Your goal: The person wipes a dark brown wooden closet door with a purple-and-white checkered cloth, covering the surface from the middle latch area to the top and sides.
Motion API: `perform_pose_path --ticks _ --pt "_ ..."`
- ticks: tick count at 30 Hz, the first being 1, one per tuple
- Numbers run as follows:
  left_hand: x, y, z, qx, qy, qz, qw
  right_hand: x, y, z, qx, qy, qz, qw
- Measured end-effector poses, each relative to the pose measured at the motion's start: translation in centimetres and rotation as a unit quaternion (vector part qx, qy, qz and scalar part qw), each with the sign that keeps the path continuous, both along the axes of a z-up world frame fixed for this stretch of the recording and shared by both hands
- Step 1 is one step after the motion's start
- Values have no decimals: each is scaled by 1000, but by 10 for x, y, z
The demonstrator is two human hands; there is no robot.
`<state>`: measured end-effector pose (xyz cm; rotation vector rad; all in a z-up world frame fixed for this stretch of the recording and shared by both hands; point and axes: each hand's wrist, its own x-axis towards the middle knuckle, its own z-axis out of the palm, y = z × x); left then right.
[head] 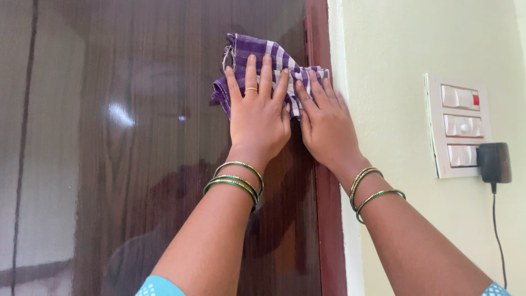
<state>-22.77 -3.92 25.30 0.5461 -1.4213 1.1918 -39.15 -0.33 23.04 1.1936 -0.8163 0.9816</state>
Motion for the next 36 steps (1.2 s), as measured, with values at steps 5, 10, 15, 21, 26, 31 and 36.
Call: perform_pose_path --ticks 5,10,15,21,26,31,36 --pt "-3 4 -24 21 -36 17 999 -8 -1 -27 24 -22 29 999" --pt "-1 10 -47 39 -53 11 998 -6 -1 -48 33 -65 -32 997" --pt "-1 15 -68 58 -61 14 996 -1 -2 -72 43 -97 -48 993" --pt "4 20 -99 82 -75 8 994 6 -1 -106 63 -119 -47 990" --pt "7 24 -126 98 -81 12 992 6 1 -134 84 -128 -41 987" --pt "9 24 -161 116 -84 18 990 8 -2 -169 93 -136 -44 985" --pt "11 24 -186 127 -97 21 987 11 12 -195 151 -138 -41 978"
